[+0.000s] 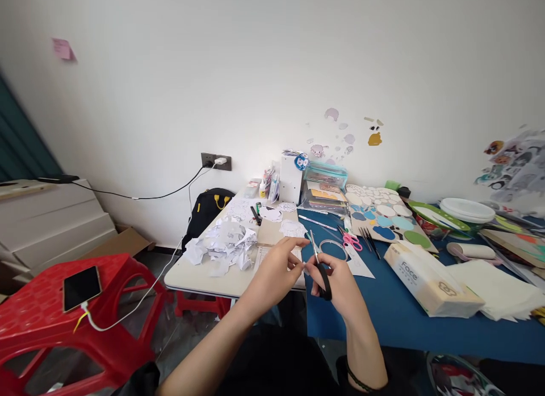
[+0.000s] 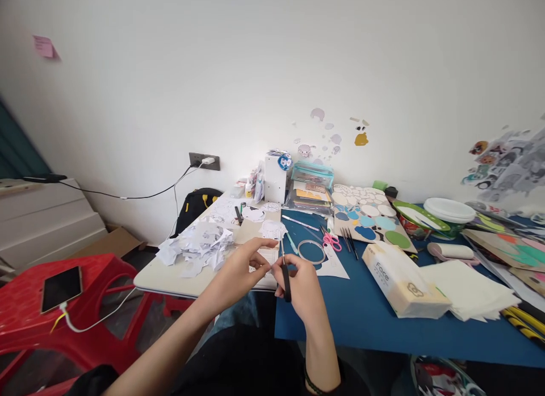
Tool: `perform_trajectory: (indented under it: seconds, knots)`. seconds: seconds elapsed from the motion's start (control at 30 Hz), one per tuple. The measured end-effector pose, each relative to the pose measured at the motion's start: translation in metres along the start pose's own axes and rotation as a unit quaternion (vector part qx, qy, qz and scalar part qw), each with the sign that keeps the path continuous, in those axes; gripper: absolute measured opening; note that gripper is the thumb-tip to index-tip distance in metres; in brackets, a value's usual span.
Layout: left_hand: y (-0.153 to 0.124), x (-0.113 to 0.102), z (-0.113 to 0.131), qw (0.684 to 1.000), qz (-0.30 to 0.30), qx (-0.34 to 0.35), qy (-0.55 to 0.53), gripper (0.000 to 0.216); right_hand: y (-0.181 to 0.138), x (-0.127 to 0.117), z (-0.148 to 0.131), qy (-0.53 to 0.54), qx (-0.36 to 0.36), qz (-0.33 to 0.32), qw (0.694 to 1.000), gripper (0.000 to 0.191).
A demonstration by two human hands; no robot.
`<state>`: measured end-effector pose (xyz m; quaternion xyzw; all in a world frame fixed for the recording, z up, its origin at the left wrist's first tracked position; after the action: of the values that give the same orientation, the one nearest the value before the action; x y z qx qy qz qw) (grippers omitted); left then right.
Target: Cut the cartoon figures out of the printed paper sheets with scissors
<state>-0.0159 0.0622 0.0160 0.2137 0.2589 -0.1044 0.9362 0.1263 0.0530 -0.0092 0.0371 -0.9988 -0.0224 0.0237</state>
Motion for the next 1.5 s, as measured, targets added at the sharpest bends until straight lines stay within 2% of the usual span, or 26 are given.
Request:
perform_trajectory:
  seconds: [0.07,0.17,0.23,0.4,0.53,0.7,0.8,1.23,1.5]
  knots:
    - [-0.003,0.0,-0.003,0.999,0.028,-0.021,-0.022,0.027,0.001,0.003,0.004,0.063,-0.023,0.036,0.997,0.025]
    - [-0.009,0.006,-0.012,0.994,0.01,-0.071,-0.088,0.016,0.003,0.015,0.01,0.145,-0.051,0.082,0.985,0.026]
    - [-0.013,0.009,-0.017,0.988,0.002,-0.086,-0.131,0.02,0.004,0.026,0.013,0.163,-0.056,0.088,0.981,0.026]
    - [-0.02,0.002,-0.026,0.977,0.049,-0.098,-0.182,0.022,0.005,0.047,0.02,0.199,-0.073,0.082,0.974,0.023]
    - [-0.025,-0.013,-0.029,0.974,0.081,-0.116,-0.174,0.022,-0.001,0.05,0.029,0.135,-0.085,0.06,0.985,0.023]
    - [-0.031,-0.024,-0.03,0.973,0.099,-0.12,-0.17,0.022,-0.015,0.057,0.03,0.06,-0.115,-0.064,0.99,0.016]
    - [-0.033,-0.026,-0.028,0.974,0.103,-0.116,-0.163,0.021,-0.019,0.062,0.025,0.048,-0.112,-0.094,0.988,0.011]
    - [-0.039,-0.027,-0.019,0.974,0.086,-0.107,-0.182,0.02,-0.022,0.063,0.022,-0.009,-0.116,-0.093,0.989,0.009]
    - [-0.041,-0.027,-0.016,0.974,0.086,-0.108,-0.181,0.019,-0.02,0.064,0.025,-0.019,-0.124,-0.068,0.99,0.009]
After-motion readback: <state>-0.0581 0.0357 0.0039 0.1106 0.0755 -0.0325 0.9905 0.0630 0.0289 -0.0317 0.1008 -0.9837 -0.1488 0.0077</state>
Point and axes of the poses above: each hand's wrist, its own y-axis towards the middle knuckle, its own x-axis out of the palm, z = x × y, the point moved 2 cm from there along y, towards the middle knuckle, and after that the axes turned 9 degrees about y, right-handed, at the moved point
